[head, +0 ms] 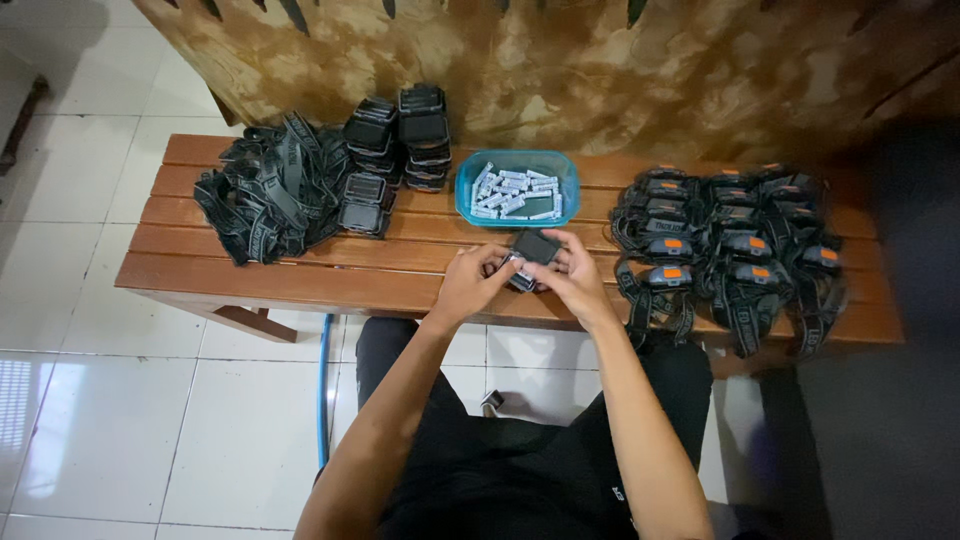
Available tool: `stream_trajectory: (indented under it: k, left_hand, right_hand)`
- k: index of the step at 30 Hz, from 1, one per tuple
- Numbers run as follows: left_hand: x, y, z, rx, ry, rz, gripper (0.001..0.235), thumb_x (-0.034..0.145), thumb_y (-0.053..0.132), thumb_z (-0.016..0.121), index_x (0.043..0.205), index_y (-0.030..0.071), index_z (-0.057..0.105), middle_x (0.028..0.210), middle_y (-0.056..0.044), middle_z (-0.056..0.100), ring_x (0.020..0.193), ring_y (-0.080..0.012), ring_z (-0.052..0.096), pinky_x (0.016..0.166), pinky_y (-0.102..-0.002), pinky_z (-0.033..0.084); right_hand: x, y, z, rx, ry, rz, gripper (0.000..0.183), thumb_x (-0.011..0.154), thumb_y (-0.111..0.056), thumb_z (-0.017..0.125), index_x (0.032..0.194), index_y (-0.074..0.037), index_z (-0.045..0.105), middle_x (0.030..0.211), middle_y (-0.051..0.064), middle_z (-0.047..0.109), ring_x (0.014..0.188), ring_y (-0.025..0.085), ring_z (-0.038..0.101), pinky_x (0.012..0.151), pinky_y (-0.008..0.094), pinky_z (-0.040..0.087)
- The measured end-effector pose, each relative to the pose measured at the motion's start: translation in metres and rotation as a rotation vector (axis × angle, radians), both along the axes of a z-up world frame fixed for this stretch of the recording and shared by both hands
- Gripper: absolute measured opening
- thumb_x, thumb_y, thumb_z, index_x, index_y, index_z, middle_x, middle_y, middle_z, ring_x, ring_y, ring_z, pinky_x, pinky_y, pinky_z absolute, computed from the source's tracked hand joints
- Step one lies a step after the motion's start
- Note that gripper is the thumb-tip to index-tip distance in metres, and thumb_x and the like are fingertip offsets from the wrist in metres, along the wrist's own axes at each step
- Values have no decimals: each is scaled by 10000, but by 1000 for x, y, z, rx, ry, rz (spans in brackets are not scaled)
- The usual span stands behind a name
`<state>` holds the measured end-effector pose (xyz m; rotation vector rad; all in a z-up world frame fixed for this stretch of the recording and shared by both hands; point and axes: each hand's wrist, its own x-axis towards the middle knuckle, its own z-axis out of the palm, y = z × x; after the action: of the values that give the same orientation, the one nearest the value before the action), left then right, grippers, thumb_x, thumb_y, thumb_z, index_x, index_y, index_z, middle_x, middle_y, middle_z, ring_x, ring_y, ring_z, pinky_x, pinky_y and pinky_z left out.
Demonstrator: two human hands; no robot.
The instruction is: The person assembles headlamps by inserting batteries into the light units and attaching them to head straps. They test the lights to ensure they function correctly and place the completed units on a pile on the table.
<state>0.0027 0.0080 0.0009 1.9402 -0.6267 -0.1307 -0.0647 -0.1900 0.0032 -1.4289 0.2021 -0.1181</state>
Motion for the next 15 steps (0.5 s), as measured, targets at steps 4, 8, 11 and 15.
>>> stream_trajectory:
  k: [4,8,11,15]
  left_hand:
    - [-4,-2,4,-25,21,36,234,924,355,811,1015,142,780,774,-61,778,764,-236,660,809,-343,509]
    - [-4,-3,2,-12,6,58,283,921,409,820,956,135,759,758,-65,763,768,-228,678,822,-343,494]
    - [-3,-2,8,-3,19,28,290,960,423,777,964,134,753,776,-86,762,824,-273,689,861,-369,483]
    - [-10,-3,22,20,60,40,311,999,426,730,1065,123,752,808,-116,761,910,-319,718,936,-389,494]
  right_hand:
    - [1,-4,-19,-56,-27,35,813,763,-57,941,1471,-97,544,1108,130,709,785,154,713,628,253,640]
    - [1,-4,-17,-56,-43,42,729,831,-35,876,1483,-103,557,1135,134,679,781,155,698,618,245,624]
    - [-2,-5,-5,-73,-36,79,732,849,-29,847,1512,-129,551,1145,132,685,792,153,694,604,246,613]
    - [2,-11,-16,-84,-7,140,760,856,-45,838,1544,-169,542,1174,125,692,789,143,694,572,246,608]
